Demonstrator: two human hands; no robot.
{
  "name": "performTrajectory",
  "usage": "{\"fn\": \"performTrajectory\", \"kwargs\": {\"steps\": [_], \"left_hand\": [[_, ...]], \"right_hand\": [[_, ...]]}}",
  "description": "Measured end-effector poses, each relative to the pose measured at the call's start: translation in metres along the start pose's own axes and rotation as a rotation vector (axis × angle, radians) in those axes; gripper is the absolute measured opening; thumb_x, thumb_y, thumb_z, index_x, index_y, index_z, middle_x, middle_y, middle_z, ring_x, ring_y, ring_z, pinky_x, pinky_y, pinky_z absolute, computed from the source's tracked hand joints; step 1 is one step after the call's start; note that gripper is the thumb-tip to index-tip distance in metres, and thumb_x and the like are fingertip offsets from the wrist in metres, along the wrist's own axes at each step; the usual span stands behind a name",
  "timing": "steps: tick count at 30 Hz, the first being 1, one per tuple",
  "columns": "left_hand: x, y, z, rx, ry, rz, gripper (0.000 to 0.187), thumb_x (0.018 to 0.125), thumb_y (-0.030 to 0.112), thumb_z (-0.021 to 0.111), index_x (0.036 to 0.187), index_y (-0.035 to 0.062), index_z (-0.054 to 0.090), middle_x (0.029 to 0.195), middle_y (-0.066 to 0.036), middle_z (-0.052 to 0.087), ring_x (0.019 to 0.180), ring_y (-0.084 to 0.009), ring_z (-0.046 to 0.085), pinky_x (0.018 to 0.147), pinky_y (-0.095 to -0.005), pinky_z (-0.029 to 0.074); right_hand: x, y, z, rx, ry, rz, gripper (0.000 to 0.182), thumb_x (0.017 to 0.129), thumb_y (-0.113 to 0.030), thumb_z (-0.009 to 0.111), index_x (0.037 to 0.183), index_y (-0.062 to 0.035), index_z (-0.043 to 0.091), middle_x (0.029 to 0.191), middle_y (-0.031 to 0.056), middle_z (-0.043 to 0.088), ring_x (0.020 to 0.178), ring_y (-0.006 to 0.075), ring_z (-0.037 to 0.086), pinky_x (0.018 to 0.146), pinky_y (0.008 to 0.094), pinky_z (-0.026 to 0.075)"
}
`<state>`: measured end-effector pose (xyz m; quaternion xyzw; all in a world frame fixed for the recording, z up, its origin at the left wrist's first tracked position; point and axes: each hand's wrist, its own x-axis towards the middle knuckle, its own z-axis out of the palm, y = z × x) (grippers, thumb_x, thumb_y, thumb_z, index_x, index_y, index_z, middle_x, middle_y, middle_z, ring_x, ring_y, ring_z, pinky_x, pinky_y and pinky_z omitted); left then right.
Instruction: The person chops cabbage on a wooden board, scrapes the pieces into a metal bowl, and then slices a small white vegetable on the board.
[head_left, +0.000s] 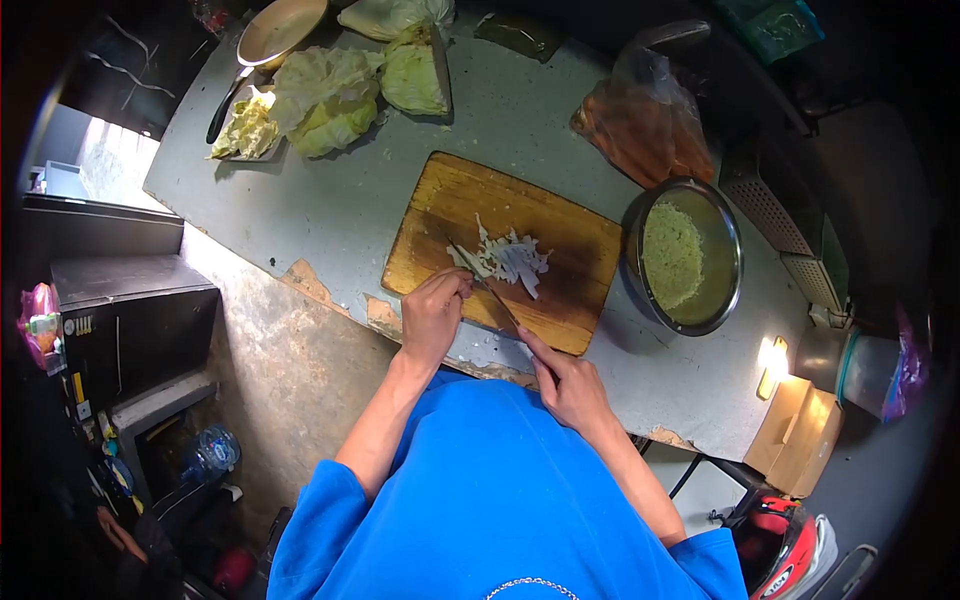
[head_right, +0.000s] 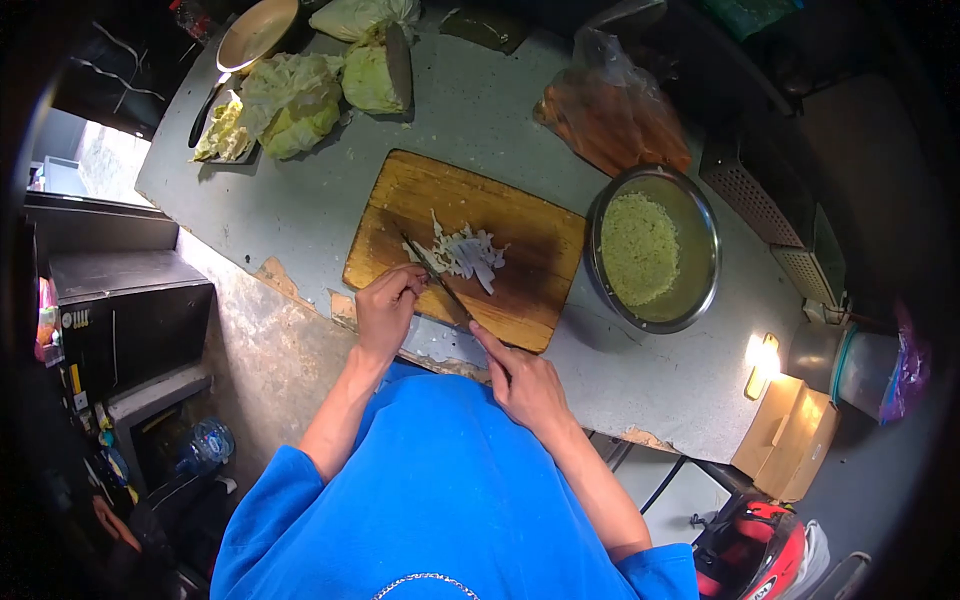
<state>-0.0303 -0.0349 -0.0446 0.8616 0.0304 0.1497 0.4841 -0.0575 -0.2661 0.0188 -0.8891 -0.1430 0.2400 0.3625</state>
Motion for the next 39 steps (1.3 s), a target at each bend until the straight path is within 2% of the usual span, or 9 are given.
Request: {"fn": "performTrajectory", "kwargs": {"steps": [2,5,10,15,23,27,32,35,39], "left_hand": [[0.001,0.002,-0.004,0.018,-0.049,-0.012,0.012,0.079,-0.014,0.06,0.082,-0.0035,0.064,0.093,-0.016,0.074,0.095,-0.0325,0.074,0.078,-0.039,0.058],[-0.003,0.0,-0.004,0.055,-0.09,0.054,0.011,0.079,-0.014,0.06,0.083,-0.0043,0.063,0.095,-0.017,0.074,0.094,-0.0319,0.074,0.078,-0.0377,0.059],[-0.007,0.001,-0.009,0.081,-0.096,0.178,0.01,0.08,-0.014,0.062,0.085,-0.005,0.064,0.096,-0.017,0.074,0.096,-0.0317,0.074,0.077,-0.0363,0.059],[-0.006,0.009,0.001,0.033,0.01,-0.019,0.007,0.083,-0.007,0.067,0.088,-0.0033,0.068,0.097,-0.016,0.075,0.094,-0.034,0.072,0.083,-0.04,0.058],[-0.012,0.01,-0.001,0.039,-0.002,-0.024,0.008,0.083,-0.008,0.069,0.09,-0.0044,0.069,0.096,-0.016,0.075,0.091,-0.0317,0.073,0.078,-0.0378,0.058],[-0.016,0.005,-0.005,0.072,-0.027,0.118,0.008,0.083,-0.008,0.071,0.09,-0.0038,0.071,0.095,-0.015,0.075,0.092,-0.0301,0.072,0.079,-0.0372,0.057],[-0.006,0.005,-0.003,0.146,0.08,0.097,0.007,0.083,-0.005,0.075,0.089,-0.0028,0.072,0.094,-0.014,0.074,0.094,-0.0301,0.069,0.081,-0.0378,0.056],[-0.002,0.005,-0.001,0.174,0.115,0.058,0.008,0.083,-0.003,0.076,0.091,-0.0026,0.075,0.095,-0.013,0.074,0.092,-0.0305,0.068,0.079,-0.0379,0.055],[-0.006,0.006,0.0,0.226,0.122,0.1,0.011,0.084,0.0,0.077,0.095,-0.0025,0.077,0.095,-0.013,0.073,0.09,-0.031,0.067,0.079,-0.0388,0.054]], "right_hand": [[0.01,-0.002,0.007,-0.104,0.077,-0.115,0.053,0.098,-0.014,0.058,0.15,-0.0247,0.054,0.089,0.0209,0.073,0.078,0.0423,0.07,0.074,0.0506,0.057],[0.032,-0.015,0.011,-0.238,0.038,-0.04,0.055,0.098,-0.015,0.057,0.152,-0.0266,0.052,0.084,0.0209,0.071,0.072,0.0427,0.068,0.071,0.0521,0.057],[0.033,-0.008,0.008,-0.004,0.088,-0.121,0.056,0.098,-0.015,0.057,0.152,-0.0269,0.051,0.08,0.0199,0.07,0.071,0.041,0.069,0.069,0.0515,0.056],[-0.001,0.011,-0.006,-0.003,0.07,-0.111,0.056,0.098,-0.015,0.058,0.152,-0.0278,0.052,0.076,0.0192,0.069,0.071,0.0389,0.069,0.068,0.0489,0.056],[-0.007,0.02,0.009,-0.213,0.085,-0.079,0.058,0.097,-0.018,0.062,0.152,-0.0327,0.052,0.071,0.0171,0.064,0.065,0.0376,0.065,0.065,0.0495,0.056],[0.014,0.016,0.007,-0.2,0.053,-0.105,0.06,0.096,-0.016,0.061,0.153,-0.0326,0.051,0.072,0.0176,0.064,0.065,0.0382,0.066,0.067,0.0497,0.056],[0.008,0.011,-0.014,-0.014,0.063,-0.021,0.056,0.096,-0.014,0.058,0.151,-0.0277,0.054,0.09,0.02,0.074,0.08,0.0389,0.072,0.076,0.0467,0.058],[-0.005,0.005,-0.019,0.009,-0.004,0.045,0.052,0.098,-0.015,0.058,0.149,-0.0254,0.056,0.095,0.0197,0.075,0.086,0.039,0.072,0.079,0.0457,0.058],[-0.012,0.002,-0.009,0.094,0.02,-0.025,0.051,0.099,-0.014,0.057,0.149,-0.0254,0.056,0.094,0.0182,0.075,0.085,0.0398,0.072,0.079,0.0459,0.058]]}}
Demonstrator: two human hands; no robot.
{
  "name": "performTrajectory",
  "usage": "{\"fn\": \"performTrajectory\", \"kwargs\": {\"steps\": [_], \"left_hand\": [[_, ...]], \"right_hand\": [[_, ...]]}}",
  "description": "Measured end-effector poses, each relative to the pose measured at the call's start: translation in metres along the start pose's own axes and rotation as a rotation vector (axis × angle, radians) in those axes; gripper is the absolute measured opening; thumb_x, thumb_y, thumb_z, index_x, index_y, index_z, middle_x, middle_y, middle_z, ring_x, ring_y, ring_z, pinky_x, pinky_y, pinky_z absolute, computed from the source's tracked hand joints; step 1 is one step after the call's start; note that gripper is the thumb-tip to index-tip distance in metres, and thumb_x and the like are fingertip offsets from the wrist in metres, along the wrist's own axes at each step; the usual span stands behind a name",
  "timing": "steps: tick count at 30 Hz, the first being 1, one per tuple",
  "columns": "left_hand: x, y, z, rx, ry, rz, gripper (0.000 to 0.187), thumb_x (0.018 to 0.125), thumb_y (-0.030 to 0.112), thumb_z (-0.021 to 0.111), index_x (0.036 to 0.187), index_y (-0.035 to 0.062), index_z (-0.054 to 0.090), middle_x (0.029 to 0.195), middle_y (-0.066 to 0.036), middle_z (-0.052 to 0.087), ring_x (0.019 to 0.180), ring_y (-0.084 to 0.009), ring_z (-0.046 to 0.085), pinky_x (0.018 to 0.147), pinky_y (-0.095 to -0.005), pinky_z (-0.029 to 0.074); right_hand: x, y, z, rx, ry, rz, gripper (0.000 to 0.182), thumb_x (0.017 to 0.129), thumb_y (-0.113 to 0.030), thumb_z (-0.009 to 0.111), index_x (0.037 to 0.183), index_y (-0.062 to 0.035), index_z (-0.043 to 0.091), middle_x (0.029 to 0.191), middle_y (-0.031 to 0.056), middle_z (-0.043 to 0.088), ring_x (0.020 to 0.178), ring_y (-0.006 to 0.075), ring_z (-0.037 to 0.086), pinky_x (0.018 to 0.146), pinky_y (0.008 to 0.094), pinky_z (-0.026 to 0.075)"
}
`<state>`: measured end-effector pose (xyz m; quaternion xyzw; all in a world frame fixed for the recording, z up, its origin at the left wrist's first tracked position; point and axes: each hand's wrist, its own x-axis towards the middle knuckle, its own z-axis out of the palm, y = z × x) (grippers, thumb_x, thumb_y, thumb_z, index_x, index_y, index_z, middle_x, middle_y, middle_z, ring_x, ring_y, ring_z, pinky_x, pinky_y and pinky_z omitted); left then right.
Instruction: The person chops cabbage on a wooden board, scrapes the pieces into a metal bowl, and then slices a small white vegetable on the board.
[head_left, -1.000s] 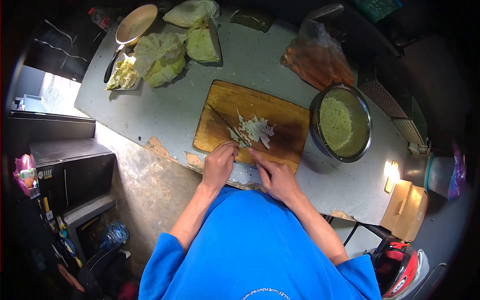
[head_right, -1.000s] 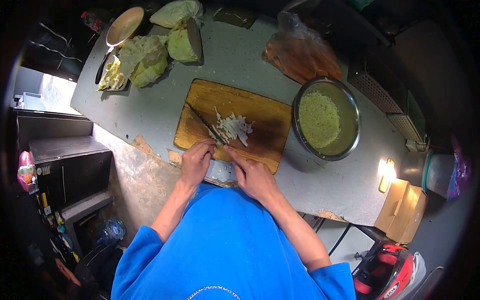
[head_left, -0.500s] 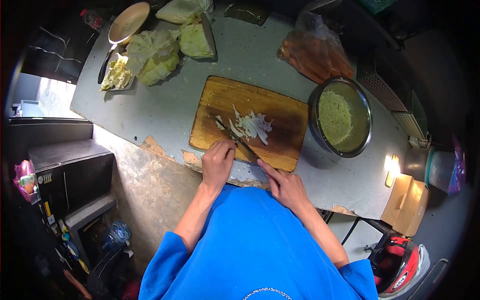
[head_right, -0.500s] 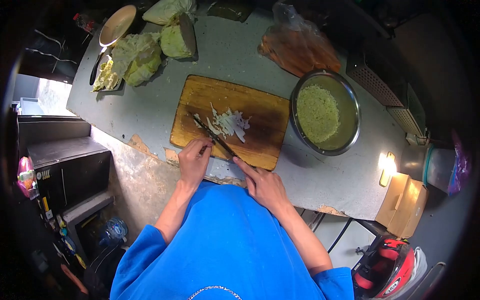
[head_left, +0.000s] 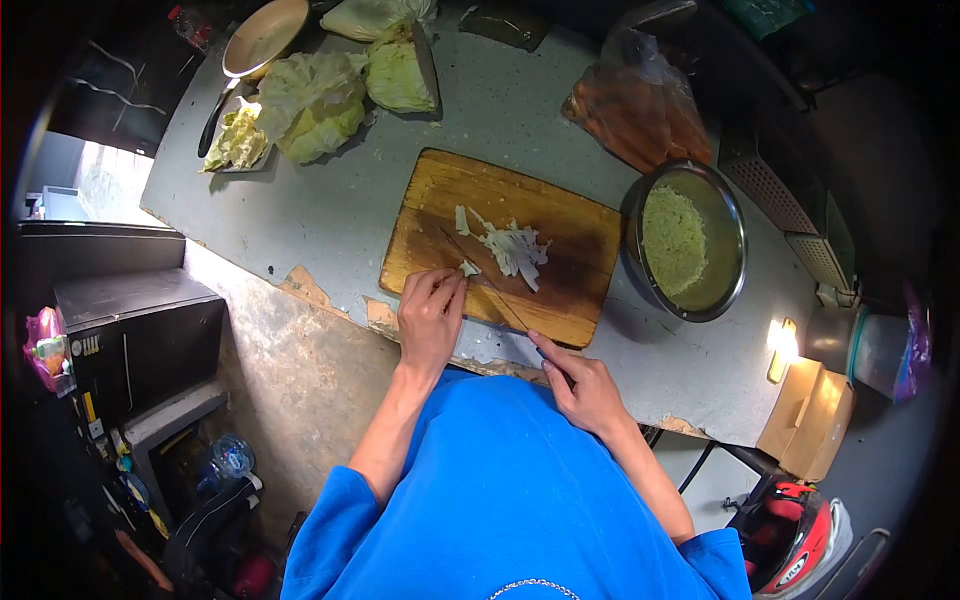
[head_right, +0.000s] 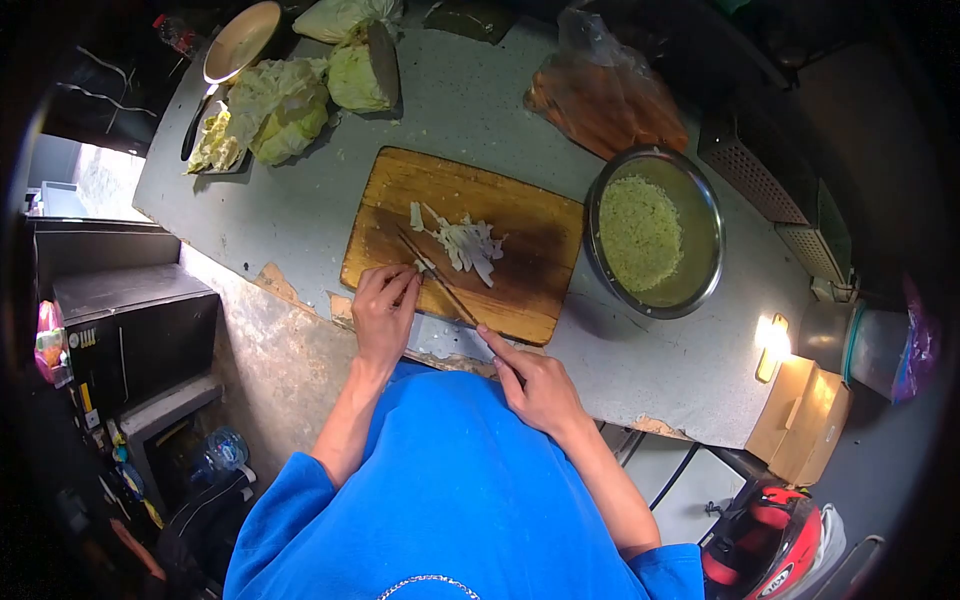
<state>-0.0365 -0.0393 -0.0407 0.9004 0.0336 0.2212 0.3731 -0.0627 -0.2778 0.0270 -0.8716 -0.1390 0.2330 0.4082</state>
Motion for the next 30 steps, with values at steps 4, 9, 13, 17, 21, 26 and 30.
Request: {"fn": "performTrajectory", "kwargs": {"steps": [4,9,13,17,21,26,30], "left_hand": [[0.0,-0.002,-0.001,-0.01,-0.044,-0.016,0.012,0.084,0.001,0.077,0.096,-0.0029,0.077,0.095,-0.013,0.072,0.091,-0.0311,0.066,0.079,-0.0395,0.054],[-0.001,0.0,-0.004,0.029,-0.097,-0.031,0.013,0.085,0.0,0.075,0.098,-0.0028,0.077,0.096,-0.013,0.071,0.09,-0.0311,0.066,0.078,-0.0395,0.053],[-0.008,0.002,-0.011,0.019,-0.133,-0.027,0.014,0.086,-0.001,0.074,0.1,-0.0025,0.077,0.096,-0.014,0.071,0.091,-0.0309,0.066,0.079,-0.039,0.054],[-0.011,0.003,-0.011,-0.005,-0.08,0.009,0.015,0.086,-0.002,0.074,0.101,-0.0029,0.077,0.099,-0.014,0.072,0.094,-0.0305,0.068,0.08,-0.0381,0.055],[-0.008,0.004,-0.003,-0.061,-0.055,-0.107,0.012,0.087,-0.001,0.074,0.098,-0.0032,0.077,0.098,-0.014,0.074,0.093,-0.0299,0.07,0.08,-0.0372,0.056],[0.001,0.004,0.001,-0.103,-0.029,-0.125,0.008,0.087,-0.001,0.075,0.094,-0.004,0.075,0.092,-0.015,0.075,0.087,-0.0298,0.072,0.076,-0.0368,0.056],[-0.002,0.006,0.001,-0.142,-0.033,-0.216,0.009,0.086,-0.003,0.076,0.09,-0.004,0.068,0.088,-0.016,0.073,0.08,-0.0307,0.072,0.071,-0.038,0.057]], "right_hand": [[0.002,0.008,0.011,-0.018,0.031,-0.055,0.053,0.099,-0.015,0.058,0.15,-0.0272,0.055,0.086,0.0191,0.073,0.078,0.0392,0.071,0.076,0.0466,0.058],[0.01,0.006,0.014,-0.317,0.005,-0.034,0.06,0.097,-0.016,0.06,0.153,-0.0339,0.05,0.071,0.0178,0.064,0.065,0.0362,0.066,0.069,0.0483,0.057],[0.027,0.008,0.017,-0.359,0.021,-0.077,0.06,0.097,-0.016,0.06,0.153,-0.0355,0.049,0.072,0.0178,0.065,0.064,0.037,0.067,0.069,0.0486,0.057],[0.031,0.013,0.009,-0.129,0.015,-0.128,0.056,0.098,-0.017,0.057,0.151,-0.0338,0.052,0.083,0.0189,0.071,0.071,0.0393,0.07,0.073,0.047,0.058],[0.014,-0.002,-0.014,-0.064,-0.09,0.06,0.052,0.099,-0.017,0.056,0.149,-0.0298,0.056,0.101,0.0188,0.075,0.085,0.0391,0.072,0.078,0.0447,0.058],[0.002,0.01,-0.006,-0.051,-0.04,-0.009,0.052,0.099,-0.016,0.056,0.15,-0.0272,0.055,0.098,0.019,0.075,0.084,0.0393,0.072,0.078,0.0453,0.058],[0.005,0.016,0.006,-0.082,0.011,-0.099,0.053,0.098,-0.017,0.058,0.15,-0.0284,0.055,0.086,0.0177,0.073,0.078,0.0392,0.07,0.074,0.0471,0.057]]}}
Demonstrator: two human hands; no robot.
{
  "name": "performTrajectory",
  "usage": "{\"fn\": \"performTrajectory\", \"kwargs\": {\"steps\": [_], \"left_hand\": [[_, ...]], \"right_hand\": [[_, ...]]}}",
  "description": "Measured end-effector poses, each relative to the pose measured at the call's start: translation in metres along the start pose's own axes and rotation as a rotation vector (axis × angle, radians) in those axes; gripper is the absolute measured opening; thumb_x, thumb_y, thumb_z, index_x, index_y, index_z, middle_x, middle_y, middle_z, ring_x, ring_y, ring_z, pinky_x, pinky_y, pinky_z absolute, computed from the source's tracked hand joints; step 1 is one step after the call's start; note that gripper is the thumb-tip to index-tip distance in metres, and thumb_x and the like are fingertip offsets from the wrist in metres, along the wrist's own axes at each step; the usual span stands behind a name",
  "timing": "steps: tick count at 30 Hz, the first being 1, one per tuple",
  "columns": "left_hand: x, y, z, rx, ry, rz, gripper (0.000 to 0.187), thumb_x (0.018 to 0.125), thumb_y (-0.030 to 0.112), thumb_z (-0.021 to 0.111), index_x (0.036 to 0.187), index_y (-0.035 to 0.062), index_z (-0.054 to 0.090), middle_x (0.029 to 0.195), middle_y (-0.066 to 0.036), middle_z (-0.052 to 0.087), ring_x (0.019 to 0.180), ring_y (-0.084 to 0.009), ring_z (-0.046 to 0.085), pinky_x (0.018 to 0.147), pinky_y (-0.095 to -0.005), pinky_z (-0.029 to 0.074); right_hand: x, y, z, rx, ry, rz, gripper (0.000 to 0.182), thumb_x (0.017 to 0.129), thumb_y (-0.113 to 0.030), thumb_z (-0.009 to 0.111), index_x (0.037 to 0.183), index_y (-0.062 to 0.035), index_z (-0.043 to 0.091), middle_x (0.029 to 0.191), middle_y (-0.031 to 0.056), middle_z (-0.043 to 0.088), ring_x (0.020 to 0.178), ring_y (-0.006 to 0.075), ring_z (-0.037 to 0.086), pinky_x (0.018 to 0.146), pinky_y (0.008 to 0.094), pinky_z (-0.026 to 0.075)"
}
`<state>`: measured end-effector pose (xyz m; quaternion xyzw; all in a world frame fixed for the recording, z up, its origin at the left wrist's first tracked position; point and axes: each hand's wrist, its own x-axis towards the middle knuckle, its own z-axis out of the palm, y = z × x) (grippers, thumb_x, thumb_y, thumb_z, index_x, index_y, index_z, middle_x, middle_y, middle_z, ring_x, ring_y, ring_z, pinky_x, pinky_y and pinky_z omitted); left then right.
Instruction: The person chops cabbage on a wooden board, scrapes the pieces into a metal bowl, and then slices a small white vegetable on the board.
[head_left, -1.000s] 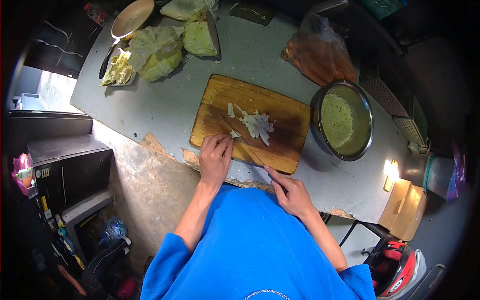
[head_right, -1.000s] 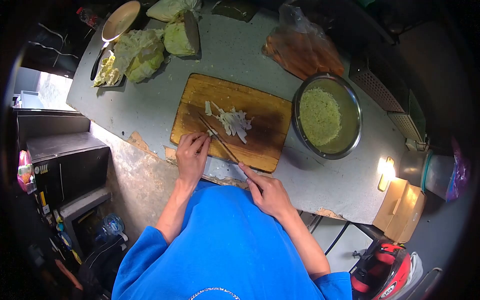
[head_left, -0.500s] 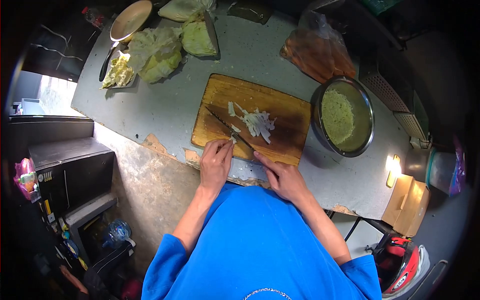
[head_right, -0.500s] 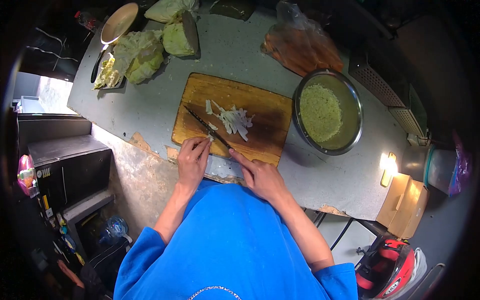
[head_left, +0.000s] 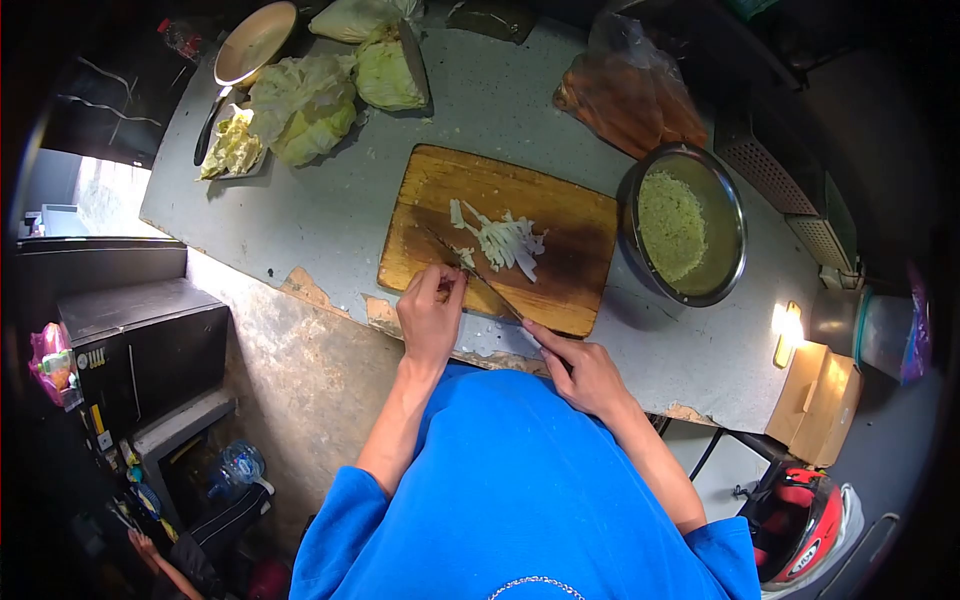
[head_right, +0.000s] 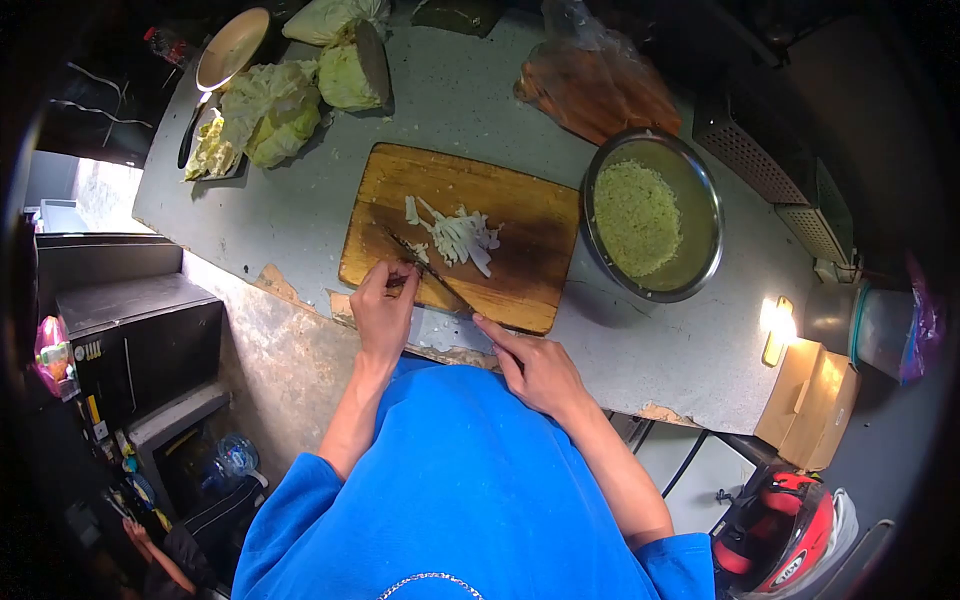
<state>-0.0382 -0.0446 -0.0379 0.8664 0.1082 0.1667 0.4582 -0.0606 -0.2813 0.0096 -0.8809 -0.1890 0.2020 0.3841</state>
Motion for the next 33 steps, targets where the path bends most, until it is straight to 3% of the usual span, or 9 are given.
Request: {"fn": "performTrajectory", "kwargs": {"steps": [7,12,15,33], "left_hand": [[-0.014,0.0,-0.002,0.026,-0.086,0.011,0.01,0.089,0.001,0.075,0.092,-0.0064,0.068,0.091,-0.018,0.074,0.08,-0.026,0.074,0.071,-0.034,0.057],[-0.013,-0.004,-0.002,0.075,0.05,0.115,0.007,0.089,-0.005,0.072,0.095,-0.004,0.068,0.091,-0.016,0.073,0.081,-0.0294,0.072,0.07,-0.0372,0.058],[-0.007,0.001,0.002,0.031,0.04,0.04,0.007,0.088,-0.005,0.072,0.094,-0.0039,0.068,0.089,-0.016,0.073,0.08,-0.0295,0.072,0.071,-0.0375,0.058],[-0.007,-0.007,0.011,-0.028,0.114,0.0,0.016,0.088,-0.001,0.076,0.089,-0.003,0.06,0.084,-0.017,0.069,0.074,-0.0318,0.068,0.067,-0.0401,0.053]], "right_hand": [[0.031,-0.009,0.005,-0.181,-0.028,0.015,0.059,0.097,-0.017,0.06,0.153,-0.0333,0.05,0.072,0.0169,0.065,0.07,0.0387,0.067,0.069,0.0498,0.056],[0.023,-0.01,-0.013,0.02,0.031,0.057,0.053,0.098,-0.017,0.058,0.149,-0.0294,0.055,0.095,0.0192,0.075,0.081,0.0395,0.072,0.075,0.0467,0.058],[0.008,-0.01,-0.026,0.026,-0.058,0.128,0.051,0.098,-0.016,0.057,0.148,-0.0271,0.057,0.104,0.0198,0.075,0.087,0.0399,0.073,0.078,0.0462,0.058],[0.002,0.004,-0.005,0.049,-0.019,0.013,0.054,0.097,-0.014,0.059,0.148,-0.0302,0.057,0.088,0.0181,0.073,0.076,0.038,0.07,0.073,0.0471,0.057]]}}
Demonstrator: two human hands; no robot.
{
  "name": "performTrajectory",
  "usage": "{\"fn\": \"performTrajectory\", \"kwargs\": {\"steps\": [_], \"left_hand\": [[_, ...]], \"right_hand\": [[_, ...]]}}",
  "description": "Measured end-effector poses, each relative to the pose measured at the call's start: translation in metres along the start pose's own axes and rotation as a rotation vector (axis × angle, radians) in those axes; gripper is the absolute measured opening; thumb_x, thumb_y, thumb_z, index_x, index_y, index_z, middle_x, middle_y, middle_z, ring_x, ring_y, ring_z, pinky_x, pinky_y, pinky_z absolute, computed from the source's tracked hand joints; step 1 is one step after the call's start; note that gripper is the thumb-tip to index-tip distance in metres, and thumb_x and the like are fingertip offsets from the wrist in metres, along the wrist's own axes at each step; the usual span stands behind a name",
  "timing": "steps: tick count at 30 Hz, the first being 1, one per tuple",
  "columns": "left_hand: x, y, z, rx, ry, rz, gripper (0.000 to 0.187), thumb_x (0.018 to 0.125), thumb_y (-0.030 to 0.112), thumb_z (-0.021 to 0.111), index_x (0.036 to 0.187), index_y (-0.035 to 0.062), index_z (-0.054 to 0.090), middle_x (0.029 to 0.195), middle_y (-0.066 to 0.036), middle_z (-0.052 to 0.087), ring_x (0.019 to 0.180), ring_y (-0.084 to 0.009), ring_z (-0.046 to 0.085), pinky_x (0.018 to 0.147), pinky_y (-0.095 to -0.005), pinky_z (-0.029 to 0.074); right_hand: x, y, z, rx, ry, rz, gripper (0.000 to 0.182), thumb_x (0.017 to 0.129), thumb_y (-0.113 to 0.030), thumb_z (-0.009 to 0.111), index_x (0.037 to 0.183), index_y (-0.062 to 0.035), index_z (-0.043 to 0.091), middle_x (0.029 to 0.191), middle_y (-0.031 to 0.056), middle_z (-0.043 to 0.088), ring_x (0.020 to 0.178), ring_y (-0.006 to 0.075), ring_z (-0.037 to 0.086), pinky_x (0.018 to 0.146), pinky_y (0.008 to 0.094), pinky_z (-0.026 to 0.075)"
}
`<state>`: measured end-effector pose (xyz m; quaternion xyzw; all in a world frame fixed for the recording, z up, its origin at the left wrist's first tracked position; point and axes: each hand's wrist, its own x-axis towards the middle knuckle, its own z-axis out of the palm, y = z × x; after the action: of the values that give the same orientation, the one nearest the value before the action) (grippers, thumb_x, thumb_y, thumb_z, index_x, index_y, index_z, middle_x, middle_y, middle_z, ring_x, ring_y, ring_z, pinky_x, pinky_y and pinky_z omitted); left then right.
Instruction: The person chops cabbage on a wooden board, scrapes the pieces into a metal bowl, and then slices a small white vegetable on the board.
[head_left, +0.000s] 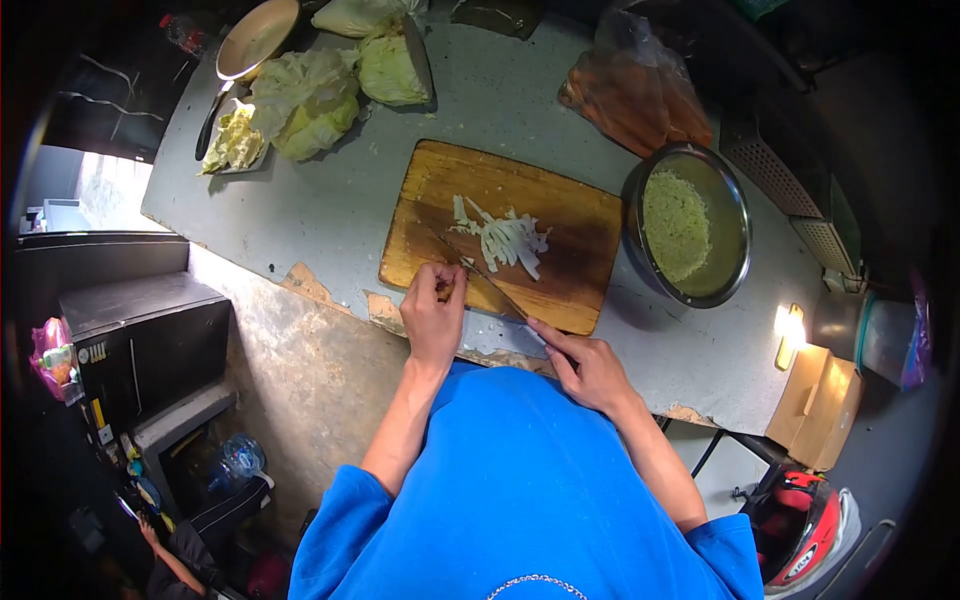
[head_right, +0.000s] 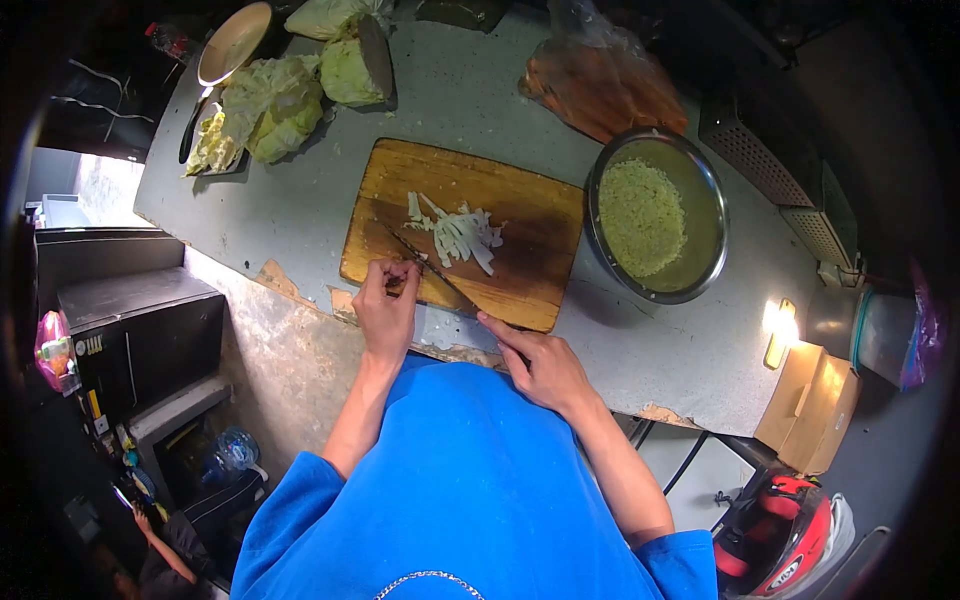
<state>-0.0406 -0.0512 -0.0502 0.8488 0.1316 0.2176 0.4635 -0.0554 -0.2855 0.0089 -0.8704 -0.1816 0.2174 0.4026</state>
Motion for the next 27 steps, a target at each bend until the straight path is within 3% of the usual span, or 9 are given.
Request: {"fn": "performTrajectory", "kwargs": {"steps": [7,10,13,16,25,27], "left_hand": [[-0.001,0.001,-0.004,0.008,-0.056,-0.015,0.013,0.09,-0.001,0.074,0.092,-0.0036,0.062,0.087,-0.017,0.071,0.077,-0.031,0.07,0.068,-0.0395,0.054],[-0.007,0.005,-0.01,0.008,-0.099,0.022,0.01,0.092,-0.001,0.073,0.095,-0.0044,0.064,0.089,-0.017,0.071,0.078,-0.0307,0.071,0.069,-0.0391,0.056],[-0.01,0.003,-0.015,0.035,-0.093,0.071,0.01,0.093,0.0,0.072,0.098,-0.0047,0.065,0.091,-0.017,0.072,0.079,-0.0301,0.071,0.07,-0.0388,0.057],[-0.006,0.001,-0.012,0.019,-0.077,0.005,0.01,0.092,0.0,0.072,0.097,-0.0044,0.064,0.09,-0.017,0.071,0.081,-0.0299,0.072,0.072,-0.0383,0.057],[0.001,0.002,-0.012,-0.008,-0.104,-0.054,0.012,0.091,-0.002,0.072,0.099,-0.0034,0.063,0.091,-0.017,0.071,0.081,-0.0303,0.071,0.073,-0.0386,0.056],[0.0,0.003,-0.014,0.001,-0.16,-0.048,0.014,0.093,0.001,0.072,0.1,-0.0036,0.062,0.092,-0.016,0.074,0.085,-0.0249,0.074,0.077,-0.0339,0.057]], "right_hand": [[0.013,-0.003,0.011,-0.19,-0.012,0.043,0.055,0.097,-0.015,0.059,0.149,-0.0308,0.055,0.084,0.0176,0.072,0.073,0.0387,0.069,0.071,0.0472,0.057],[0.023,-0.013,0.009,-0.193,-0.029,0.036,0.055,0.097,-0.016,0.058,0.15,-0.0296,0.054,0.09,0.0171,0.074,0.076,0.0387,0.071,0.073,0.0471,0.058],[0.022,-0.016,0.01,-0.011,0.002,0.087,0.053,0.098,-0.016,0.058,0.15,-0.0281,0.055,0.099,0.016,0.076,0.082,0.0388,0.072,0.076,0.0474,0.058],[0.01,-0.009,0.007,0.042,0.073,-0.021,0.052,0.098,-0.016,0.057,0.149,-0.027,0.056,0.104,0.0158,0.076,0.086,0.0392,0.072,0.079,0.0476,0.058],[0.006,-0.007,0.019,-0.127,-0.018,0.054,0.055,0.098,-0.015,0.058,0.151,-0.029,0.053,0.082,0.0187,0.071,0.076,0.0403,0.07,0.074,0.049,0.057],[0.019,-0.008,0.021,-0.103,0.073,-0.061,0.058,0.097,-0.015,0.059,0.152,-0.0298,0.051,0.083,0.0192,0.071,0.076,0.04,0.07,0.072,0.0497,0.056]]}}
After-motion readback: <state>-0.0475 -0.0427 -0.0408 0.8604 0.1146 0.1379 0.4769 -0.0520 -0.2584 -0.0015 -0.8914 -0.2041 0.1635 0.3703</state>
